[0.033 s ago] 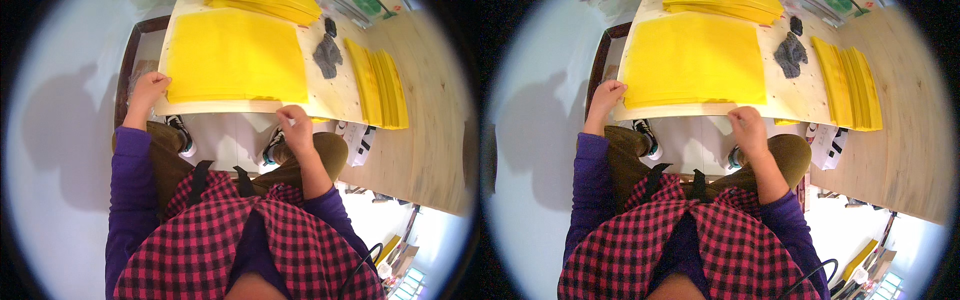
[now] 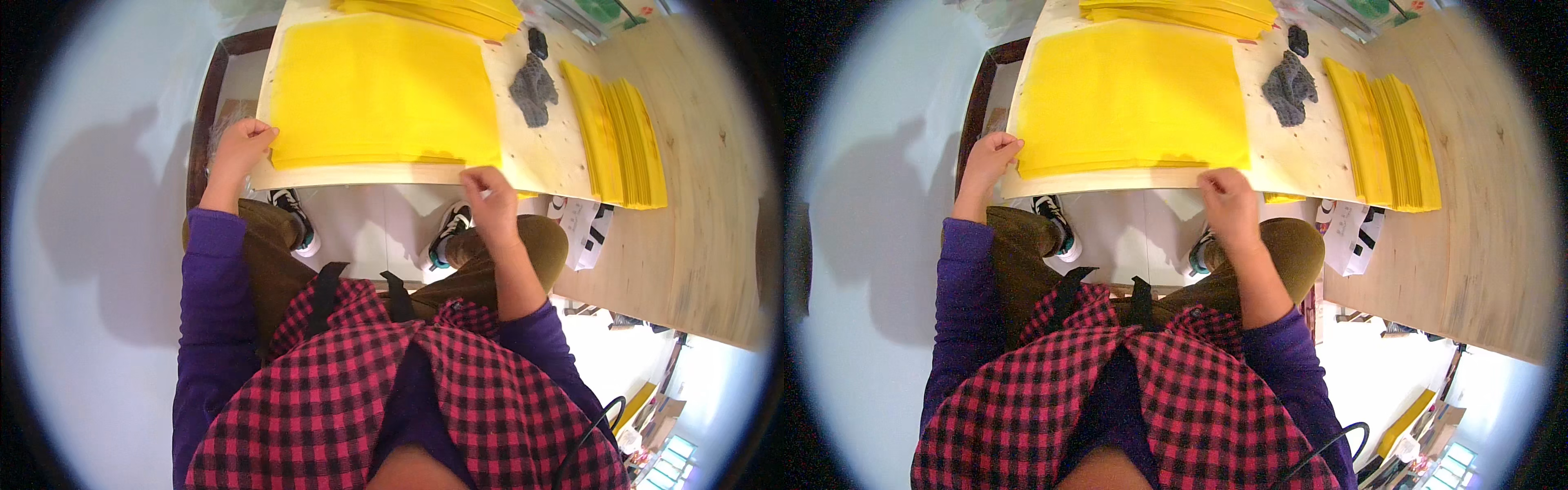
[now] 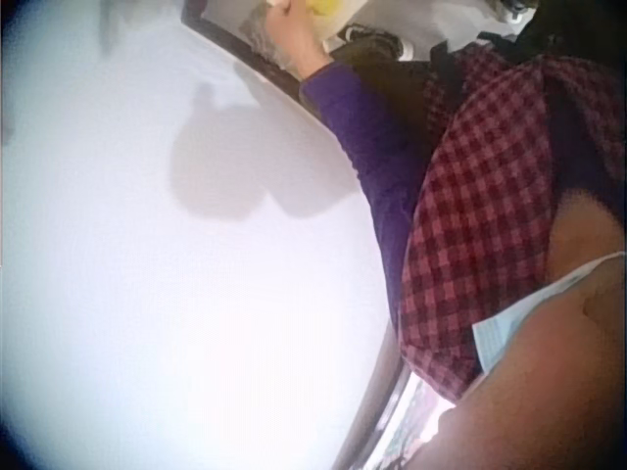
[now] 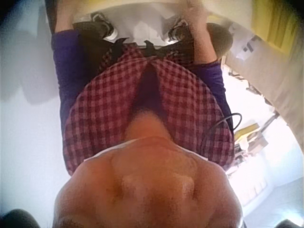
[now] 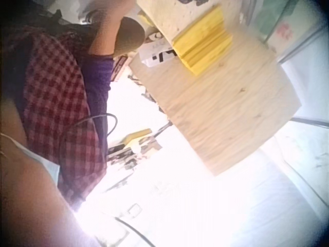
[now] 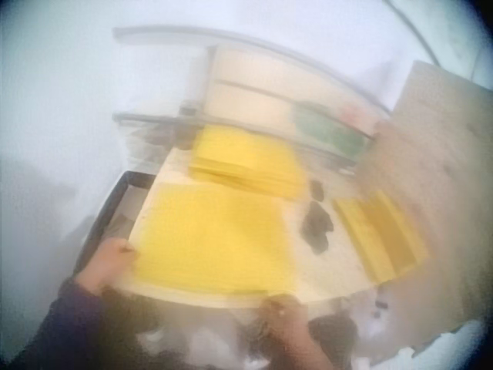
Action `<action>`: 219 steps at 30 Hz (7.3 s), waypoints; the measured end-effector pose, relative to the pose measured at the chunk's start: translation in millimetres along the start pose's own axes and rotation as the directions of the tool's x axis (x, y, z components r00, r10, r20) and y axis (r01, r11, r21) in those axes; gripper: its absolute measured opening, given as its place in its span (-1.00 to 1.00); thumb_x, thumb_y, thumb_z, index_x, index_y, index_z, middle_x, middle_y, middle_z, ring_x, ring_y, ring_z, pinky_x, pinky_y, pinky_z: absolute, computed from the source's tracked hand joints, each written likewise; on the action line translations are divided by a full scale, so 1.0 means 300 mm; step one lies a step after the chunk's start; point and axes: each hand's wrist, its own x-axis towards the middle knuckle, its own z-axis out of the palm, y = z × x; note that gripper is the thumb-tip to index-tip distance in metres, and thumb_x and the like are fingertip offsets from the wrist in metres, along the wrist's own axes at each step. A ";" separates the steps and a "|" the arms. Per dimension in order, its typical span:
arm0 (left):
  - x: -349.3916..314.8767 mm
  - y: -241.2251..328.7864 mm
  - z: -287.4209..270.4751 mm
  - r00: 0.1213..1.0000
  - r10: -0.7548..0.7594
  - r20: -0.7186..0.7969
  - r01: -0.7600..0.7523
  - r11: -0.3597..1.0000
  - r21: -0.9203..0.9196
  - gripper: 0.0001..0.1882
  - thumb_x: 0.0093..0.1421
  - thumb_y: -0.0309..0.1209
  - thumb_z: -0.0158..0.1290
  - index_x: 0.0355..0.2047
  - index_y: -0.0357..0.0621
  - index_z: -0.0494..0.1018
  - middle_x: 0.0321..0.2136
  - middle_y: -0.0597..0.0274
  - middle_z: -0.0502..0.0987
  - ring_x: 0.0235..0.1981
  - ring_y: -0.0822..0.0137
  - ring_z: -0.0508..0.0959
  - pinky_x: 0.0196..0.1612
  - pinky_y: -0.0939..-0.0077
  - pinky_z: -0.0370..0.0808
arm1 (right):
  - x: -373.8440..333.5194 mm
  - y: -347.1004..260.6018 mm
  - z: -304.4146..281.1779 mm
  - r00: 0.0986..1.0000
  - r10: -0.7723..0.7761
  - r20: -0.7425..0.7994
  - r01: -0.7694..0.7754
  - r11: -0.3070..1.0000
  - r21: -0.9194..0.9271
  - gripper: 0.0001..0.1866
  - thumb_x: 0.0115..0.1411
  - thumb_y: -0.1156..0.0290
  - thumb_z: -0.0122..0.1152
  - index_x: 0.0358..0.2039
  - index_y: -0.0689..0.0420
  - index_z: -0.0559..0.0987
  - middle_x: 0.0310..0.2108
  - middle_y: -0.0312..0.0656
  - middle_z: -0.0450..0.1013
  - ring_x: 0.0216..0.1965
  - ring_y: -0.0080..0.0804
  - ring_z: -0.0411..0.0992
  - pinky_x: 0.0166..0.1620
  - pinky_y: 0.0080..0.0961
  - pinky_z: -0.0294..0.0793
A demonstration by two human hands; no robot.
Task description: The person folds a large yellow sheet on a wooden table, aligning edges and pressing creases. They stack the folded sheet with others and continue folding additional sheets.
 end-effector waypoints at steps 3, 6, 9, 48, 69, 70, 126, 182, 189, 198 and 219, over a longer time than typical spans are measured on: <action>-0.006 0.019 -0.001 1.000 -0.029 0.010 0.029 0.999 0.023 -0.82 0.15 -0.33 0.12 -0.45 -0.19 0.49 -0.63 0.43 0.42 -0.63 0.59 0.30 -0.54 0.65 0.20 | 0.109 0.078 -0.060 0.990 0.071 -0.125 -0.076 0.997 -0.033 -0.86 0.10 0.45 0.22 -0.35 0.24 0.60 -0.44 -0.08 0.53 -0.44 -0.29 0.49 -0.30 -0.45 0.47; -0.006 0.027 -0.003 0.997 -0.074 0.028 0.073 0.997 0.009 -0.85 0.14 -0.39 0.13 -0.44 -0.24 0.49 -0.59 0.36 0.47 -0.58 0.54 0.38 -0.46 0.62 0.30 | 0.215 0.152 -0.092 0.986 0.119 -0.117 -0.131 0.986 -0.103 -0.82 0.10 0.40 0.22 -0.33 0.23 0.61 -0.46 -0.09 0.54 -0.44 -0.31 0.50 -0.31 -0.43 0.47; -0.003 0.025 0.001 0.996 -0.083 0.028 0.084 0.996 -0.021 -0.86 0.13 -0.42 0.13 -0.44 -0.26 0.49 -0.57 0.34 0.48 -0.55 0.52 0.41 -0.41 0.62 0.34 | 0.296 0.196 -0.087 0.992 0.094 -0.086 -0.107 0.980 -0.165 -0.76 0.09 0.30 0.23 -0.33 0.23 0.61 -0.46 -0.10 0.55 -0.42 -0.30 0.51 -0.29 -0.42 0.47; 0.014 0.012 0.008 1.000 -0.015 -0.003 0.015 0.995 0.102 -0.85 0.11 -0.43 0.15 -0.49 -0.29 0.50 -0.62 0.32 0.49 -0.61 0.51 0.41 -0.48 0.59 0.33 | 0.506 0.277 -0.052 0.958 0.282 -0.048 -0.286 0.941 -0.182 -0.75 0.03 0.25 0.32 -0.50 0.20 0.60 -0.61 -0.28 0.48 -0.58 -0.55 0.37 -0.48 -0.53 0.35; 0.038 -0.028 0.011 0.934 0.222 -0.279 -0.151 0.955 0.254 -0.79 0.12 -0.36 0.18 -0.45 -0.23 0.42 -0.57 0.31 0.46 -0.53 0.47 0.42 -0.40 0.56 0.38 | 0.478 0.377 -0.203 0.923 0.071 -0.378 -0.113 0.989 -0.090 -0.66 0.09 0.23 0.25 -0.17 0.15 0.58 -0.20 -0.09 0.51 -0.17 -0.28 0.48 -0.09 -0.40 0.44; 0.039 -0.030 0.011 0.928 0.213 -0.305 -0.146 0.963 0.229 -0.79 0.13 -0.36 0.17 -0.44 -0.23 0.42 -0.58 0.32 0.45 -0.54 0.49 0.41 -0.41 0.56 0.37 | 0.492 0.392 -0.221 0.923 0.057 -0.380 -0.111 0.986 -0.122 -0.65 0.09 0.23 0.25 -0.16 0.15 0.57 -0.16 -0.08 0.49 -0.14 -0.27 0.47 -0.07 -0.39 0.43; 0.088 0.134 0.058 0.783 0.535 0.317 -0.620 0.638 0.456 -0.86 0.20 -0.44 0.00 -0.29 -0.25 0.45 -0.29 0.12 0.50 -0.18 0.11 0.47 -0.09 0.33 0.38 | 0.431 0.190 -0.094 0.851 -0.458 0.256 0.471 0.882 0.011 -0.81 0.20 0.37 0.11 -0.28 0.22 0.56 -0.26 -0.09 0.48 -0.19 -0.14 0.43 -0.09 -0.36 0.42; 0.261 0.131 0.090 0.712 0.588 0.384 -0.677 0.430 0.597 -0.78 0.19 -0.47 -0.02 -0.15 -0.18 0.45 -0.17 0.04 0.49 -0.06 0.01 0.45 0.03 0.20 0.38 | 0.562 0.170 -0.018 0.899 -0.239 0.366 0.355 0.889 -0.291 -0.72 0.25 0.34 0.03 -0.12 0.24 0.51 -0.07 -0.01 0.42 0.01 -0.07 0.35 0.10 -0.34 0.29; 0.178 0.084 0.092 0.727 0.556 0.403 -0.667 0.431 0.608 -0.76 0.21 -0.45 -0.03 -0.11 -0.17 0.44 -0.11 0.04 0.47 0.00 0.02 0.42 0.09 0.22 0.33 | 0.469 0.173 -0.036 0.862 -0.369 0.347 0.468 0.842 -0.267 -0.71 0.19 0.33 0.08 -0.14 0.24 0.53 -0.12 0.03 0.44 -0.04 0.00 0.37 0.06 -0.27 0.32; 0.122 0.105 0.077 0.685 0.593 0.423 -0.712 0.425 0.558 -0.78 0.19 -0.46 -0.02 -0.14 -0.18 0.45 -0.15 0.04 0.47 -0.06 0.03 0.45 0.04 0.19 0.37 | 0.447 0.192 -0.068 0.847 -0.371 0.380 0.489 0.824 -0.286 -0.70 0.24 0.35 0.02 -0.08 0.24 0.50 -0.06 0.01 0.42 0.03 -0.05 0.34 0.11 -0.30 0.28; -0.052 0.123 0.103 0.710 0.581 0.398 -0.695 0.488 0.528 -0.75 0.17 -0.50 -0.03 -0.13 -0.27 0.44 -0.16 -0.01 0.46 -0.06 -0.01 0.42 0.06 0.19 0.34 | 0.303 0.116 -0.098 0.859 -0.365 0.360 0.463 0.853 -0.241 -0.77 0.17 0.41 0.07 -0.19 0.24 0.52 -0.17 0.05 0.43 -0.08 0.05 0.35 0.04 -0.22 0.32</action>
